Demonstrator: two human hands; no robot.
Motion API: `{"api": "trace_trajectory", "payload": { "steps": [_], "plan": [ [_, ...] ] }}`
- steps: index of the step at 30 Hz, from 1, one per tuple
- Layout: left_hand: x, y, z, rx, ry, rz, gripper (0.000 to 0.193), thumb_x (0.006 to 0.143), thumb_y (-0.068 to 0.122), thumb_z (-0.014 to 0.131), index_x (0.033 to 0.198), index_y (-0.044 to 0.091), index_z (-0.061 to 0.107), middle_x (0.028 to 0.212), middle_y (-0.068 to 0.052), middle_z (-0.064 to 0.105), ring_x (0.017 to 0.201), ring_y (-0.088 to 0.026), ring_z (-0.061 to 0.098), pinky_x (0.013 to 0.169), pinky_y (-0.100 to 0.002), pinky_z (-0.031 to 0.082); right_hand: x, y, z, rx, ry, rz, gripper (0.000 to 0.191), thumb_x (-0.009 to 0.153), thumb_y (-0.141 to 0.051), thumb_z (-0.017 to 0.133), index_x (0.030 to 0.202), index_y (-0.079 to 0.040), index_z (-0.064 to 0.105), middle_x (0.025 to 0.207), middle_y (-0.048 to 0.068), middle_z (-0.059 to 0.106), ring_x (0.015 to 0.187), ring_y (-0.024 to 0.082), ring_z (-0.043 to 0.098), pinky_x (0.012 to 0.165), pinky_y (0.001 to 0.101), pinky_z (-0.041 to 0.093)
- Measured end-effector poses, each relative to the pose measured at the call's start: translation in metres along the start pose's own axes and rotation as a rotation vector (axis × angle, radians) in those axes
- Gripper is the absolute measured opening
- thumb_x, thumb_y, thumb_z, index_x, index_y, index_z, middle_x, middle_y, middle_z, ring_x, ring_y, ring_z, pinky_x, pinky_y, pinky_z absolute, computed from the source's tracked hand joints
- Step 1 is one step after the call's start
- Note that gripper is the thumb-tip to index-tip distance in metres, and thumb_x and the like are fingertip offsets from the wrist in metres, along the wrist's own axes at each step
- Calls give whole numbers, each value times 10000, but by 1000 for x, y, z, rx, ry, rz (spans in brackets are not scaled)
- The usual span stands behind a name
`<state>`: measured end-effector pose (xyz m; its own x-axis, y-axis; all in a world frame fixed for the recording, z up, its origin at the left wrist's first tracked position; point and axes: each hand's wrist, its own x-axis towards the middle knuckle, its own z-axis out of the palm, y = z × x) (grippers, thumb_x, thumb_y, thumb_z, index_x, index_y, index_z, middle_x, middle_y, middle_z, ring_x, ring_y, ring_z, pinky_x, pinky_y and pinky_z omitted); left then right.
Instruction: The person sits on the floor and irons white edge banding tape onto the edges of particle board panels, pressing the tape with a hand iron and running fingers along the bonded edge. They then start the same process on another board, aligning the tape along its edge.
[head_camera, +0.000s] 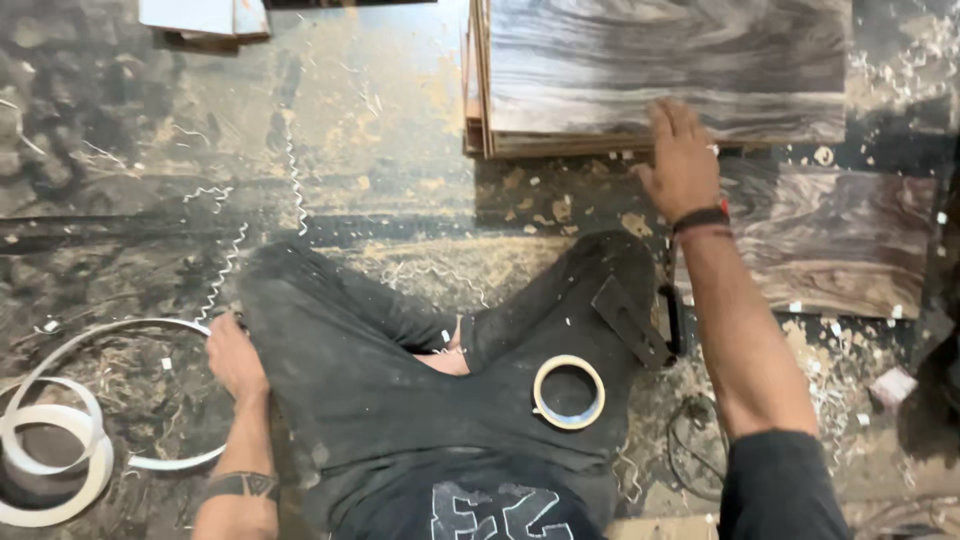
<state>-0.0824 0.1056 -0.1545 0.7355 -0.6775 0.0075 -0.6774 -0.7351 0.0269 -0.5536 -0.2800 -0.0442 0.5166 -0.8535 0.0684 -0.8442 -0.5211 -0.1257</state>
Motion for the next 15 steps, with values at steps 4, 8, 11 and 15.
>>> {"api": "trace_trajectory", "payload": {
  "steps": [4, 8, 11, 15],
  "plan": [
    [-2, -1, -1, -74, 62, -392, 658, 845, 387, 718, 1367, 37, 520, 1366, -200, 563, 1194, -440, 587, 904, -527, 504, 39, -10, 20, -139, -67, 68, 1005, 689, -155, 842, 1556, -23, 350, 1576, 253, 337, 1442, 455, 315, 1079, 590, 310],
    [-11, 3, 2, -321, -317, -556, 365, 1033, 359, 573, 1348, 173, 585, 1313, -152, 687, 1184, -445, 639, 960, -572, 489, 32, -38, 43, -289, 33, -48, 875, 784, -125, 738, 1576, -14, 381, 1600, 254, 368, 1391, 547, 334, 1152, 563, 331],
    [-13, 12, 5, -439, -306, -355, 391, 998, 397, 600, 1307, 159, 581, 1235, -155, 706, 1124, -456, 652, 924, -574, 488, 16, -39, 49, -131, -249, -20, 725, 910, -19, 606, 1592, -139, 391, 1683, 107, 381, 1446, 473, 401, 984, 553, 474],
    [-8, 15, 1, -490, -195, -136, 468, 957, 386, 631, 1346, 134, 566, 1233, -194, 679, 1118, -477, 617, 890, -559, 478, 11, -28, 49, -264, 9, -144, 794, 857, -54, 670, 1587, -238, 420, 1596, 42, 422, 1405, 410, 463, 1134, 584, 436]
  ]
}}
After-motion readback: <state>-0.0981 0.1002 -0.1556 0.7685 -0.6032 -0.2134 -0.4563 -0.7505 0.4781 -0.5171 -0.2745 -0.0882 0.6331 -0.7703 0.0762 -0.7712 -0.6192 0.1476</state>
